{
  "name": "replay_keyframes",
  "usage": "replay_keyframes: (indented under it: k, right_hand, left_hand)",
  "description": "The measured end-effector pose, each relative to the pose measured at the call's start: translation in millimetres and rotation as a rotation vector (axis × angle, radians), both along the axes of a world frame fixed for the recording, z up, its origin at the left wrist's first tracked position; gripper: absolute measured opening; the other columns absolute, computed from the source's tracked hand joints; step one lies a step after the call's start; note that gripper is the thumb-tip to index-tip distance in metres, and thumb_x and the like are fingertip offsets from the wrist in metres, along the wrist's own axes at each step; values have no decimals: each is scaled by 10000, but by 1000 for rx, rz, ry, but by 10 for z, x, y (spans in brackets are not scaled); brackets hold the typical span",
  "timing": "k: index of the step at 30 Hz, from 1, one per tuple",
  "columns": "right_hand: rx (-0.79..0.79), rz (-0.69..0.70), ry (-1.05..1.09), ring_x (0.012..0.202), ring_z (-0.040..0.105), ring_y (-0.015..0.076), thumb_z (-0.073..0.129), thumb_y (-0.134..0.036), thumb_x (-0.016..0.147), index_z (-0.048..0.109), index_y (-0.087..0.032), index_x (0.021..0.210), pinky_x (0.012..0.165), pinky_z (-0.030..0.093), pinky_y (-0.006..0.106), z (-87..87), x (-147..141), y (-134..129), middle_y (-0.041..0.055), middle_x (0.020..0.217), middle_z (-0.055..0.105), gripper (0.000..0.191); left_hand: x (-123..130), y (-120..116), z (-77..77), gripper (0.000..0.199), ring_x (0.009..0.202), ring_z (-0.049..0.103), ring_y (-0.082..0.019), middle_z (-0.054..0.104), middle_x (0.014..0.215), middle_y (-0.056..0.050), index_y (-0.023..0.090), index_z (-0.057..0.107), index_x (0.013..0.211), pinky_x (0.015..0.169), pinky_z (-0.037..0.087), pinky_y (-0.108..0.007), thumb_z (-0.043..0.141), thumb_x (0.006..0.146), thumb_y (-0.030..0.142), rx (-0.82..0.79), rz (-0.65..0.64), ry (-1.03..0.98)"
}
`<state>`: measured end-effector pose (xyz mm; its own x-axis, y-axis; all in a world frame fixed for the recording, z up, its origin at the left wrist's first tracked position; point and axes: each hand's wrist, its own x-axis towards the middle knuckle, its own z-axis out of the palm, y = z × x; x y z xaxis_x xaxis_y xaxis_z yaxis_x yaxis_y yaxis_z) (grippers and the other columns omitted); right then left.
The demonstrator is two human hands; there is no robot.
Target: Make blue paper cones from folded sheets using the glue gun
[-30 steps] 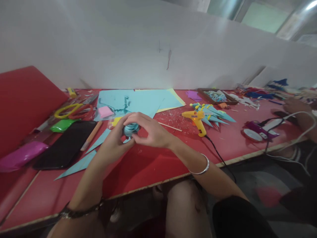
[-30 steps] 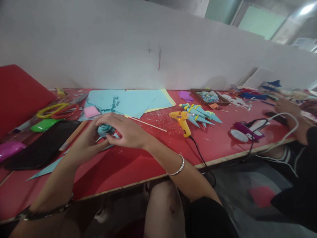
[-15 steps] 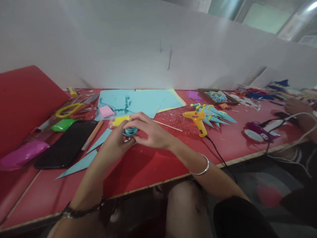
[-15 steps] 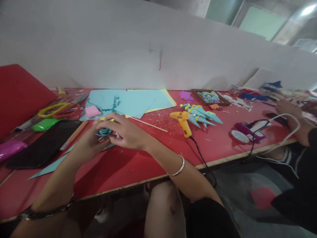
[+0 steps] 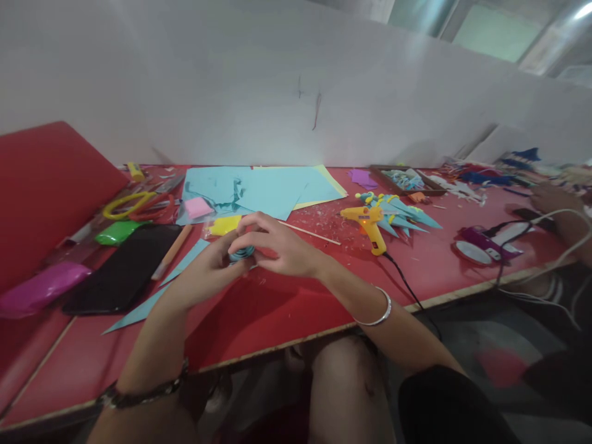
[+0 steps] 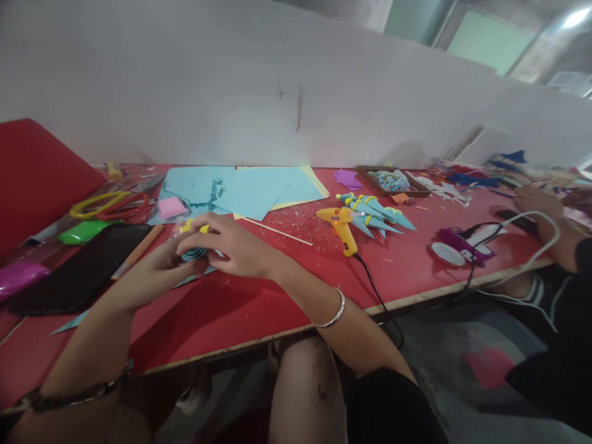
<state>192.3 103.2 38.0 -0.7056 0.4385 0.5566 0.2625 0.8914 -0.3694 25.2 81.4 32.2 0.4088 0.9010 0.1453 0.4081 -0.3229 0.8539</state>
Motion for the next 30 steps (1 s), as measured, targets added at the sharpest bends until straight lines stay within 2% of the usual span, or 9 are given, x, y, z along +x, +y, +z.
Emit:
replay_keyframes:
  k: [4, 8, 13, 19, 22, 25, 27, 30]
  right_hand:
    - [14, -26, 11, 1055, 415, 143, 369, 4, 743, 503, -192, 1069, 911, 403, 328, -3, -2, -11, 65, 1077, 437, 403]
    - [17, -73, 25, 1034, 413, 161, 407, -101, 797, 395, -188, 1211, 868, 433, 339, -25, 6, -15, 73, 1089, 448, 422]
    - [-37, -86, 41, 935, 466, 151, 513, -308, 812, 438, -229, 1151, 801, 467, 316, -65, -22, -18, 64, 1081, 451, 356]
    - [-39, -120, 75, 956, 479, 159, 536, -310, 803, 484, -215, 1059, 821, 453, 322, -89, -48, -23, 58, 1017, 477, 278]
    - [-34, -113, 115, 970, 486, 157, 544, -329, 799, 494, -206, 1010, 850, 438, 321, -124, -56, -4, 59, 1022, 493, 249]
    - [-16, -82, 142, 1002, 482, 153, 545, -337, 799, 499, -197, 993, 882, 420, 313, -155, -66, 18, 58, 1029, 514, 244]
    - [-14, -77, 148, 1008, 484, 152, 549, -326, 799, 504, -196, 993, 893, 412, 313, -158, -71, 22, 58, 1029, 527, 237]
    - [-36, -99, 148, 996, 495, 152, 550, -320, 798, 517, -202, 985, 883, 416, 319, -139, -78, 10, 55, 1021, 540, 223]
  left_hand:
    - [22, 10, -10, 204, 601, 434, -104, 486, 691, 18, 159, 495, 851, 526, 391, -228, 461, 723, 314, 87, 33, 80]
    - [47, 54, -52, 203, 680, 480, -127, 519, 780, -2, 175, 464, 893, 584, 409, -242, 476, 716, 272, 238, 72, 55]
    - [30, 150, -166, 188, 733, 504, -153, 525, 833, -19, 190, 438, 880, 626, 416, -279, 496, 702, 210, 360, 55, -2]
    - [26, 142, -151, 265, 691, 516, -164, 523, 770, -7, 196, 410, 878, 609, 414, -288, 481, 629, 139, 426, 89, 134]
    - [45, 102, -103, 365, 743, 534, -174, 555, 853, -41, 172, 419, 971, 642, 429, -291, 473, 614, 118, 430, 114, 174]
    - [60, 77, -81, 586, 771, 547, -170, 567, 960, -63, 147, 366, 1168, 658, 436, -274, 467, 593, 100, 419, 148, 203]
    - [64, 71, -82, 693, 735, 551, -157, 575, 944, -50, 145, 299, 1265, 642, 436, -259, 467, 594, 111, 410, 168, 212]
    - [65, 71, -93, 741, 714, 555, -156, 583, 924, -44, 152, 239, 1323, 635, 442, -261, 464, 617, 133, 401, 164, 191]
